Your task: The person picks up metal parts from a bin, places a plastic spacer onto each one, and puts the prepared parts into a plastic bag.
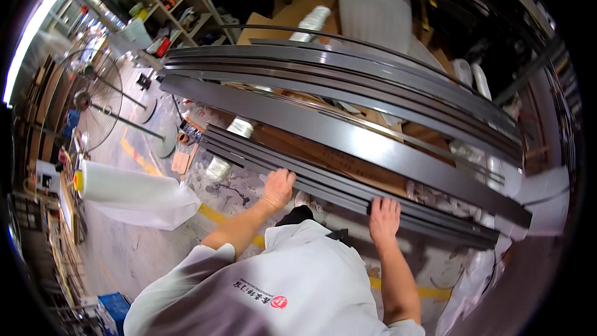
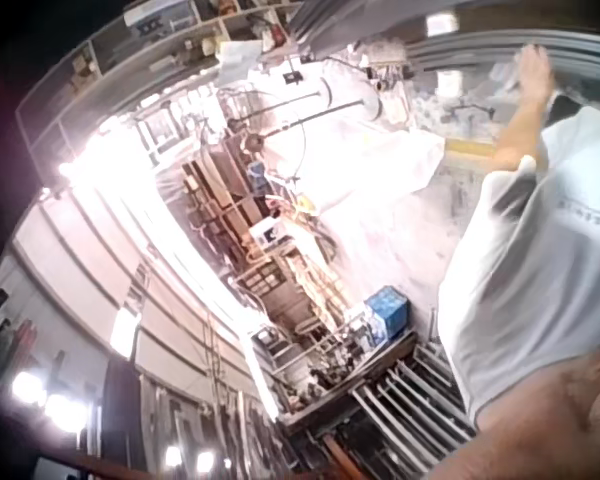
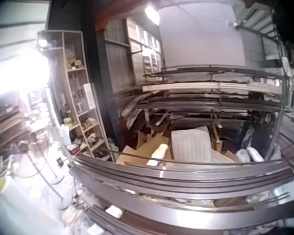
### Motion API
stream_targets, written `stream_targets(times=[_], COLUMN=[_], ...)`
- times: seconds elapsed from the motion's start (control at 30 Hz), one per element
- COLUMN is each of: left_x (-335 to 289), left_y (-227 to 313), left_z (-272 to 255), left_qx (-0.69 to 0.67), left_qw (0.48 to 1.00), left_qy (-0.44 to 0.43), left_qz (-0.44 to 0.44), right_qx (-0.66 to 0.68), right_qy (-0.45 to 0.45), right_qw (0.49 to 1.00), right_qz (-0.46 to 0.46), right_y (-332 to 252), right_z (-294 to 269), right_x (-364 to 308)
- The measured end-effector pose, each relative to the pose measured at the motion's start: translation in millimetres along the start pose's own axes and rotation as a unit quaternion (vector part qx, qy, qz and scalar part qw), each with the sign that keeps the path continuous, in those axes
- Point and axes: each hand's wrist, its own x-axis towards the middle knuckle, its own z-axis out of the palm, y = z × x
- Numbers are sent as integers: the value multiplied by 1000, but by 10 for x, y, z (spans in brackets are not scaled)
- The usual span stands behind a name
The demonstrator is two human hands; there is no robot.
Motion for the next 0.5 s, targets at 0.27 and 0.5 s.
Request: stream_targets(times=[0.27,0.5], left_x=[125,-12], left_y=[-153,-373], left_z=[-199,-172], left_qx=[-79,-165], left_qw=[995,984], left_qy=[-50,-61], left_qz=[22,20], right_qx=[19,137], right_qy=[-41,-194], right_qw=[995,969], right_qz=[93,65], right_y=[-42,-57], right_z=[76,-446], right_x=[97,452])
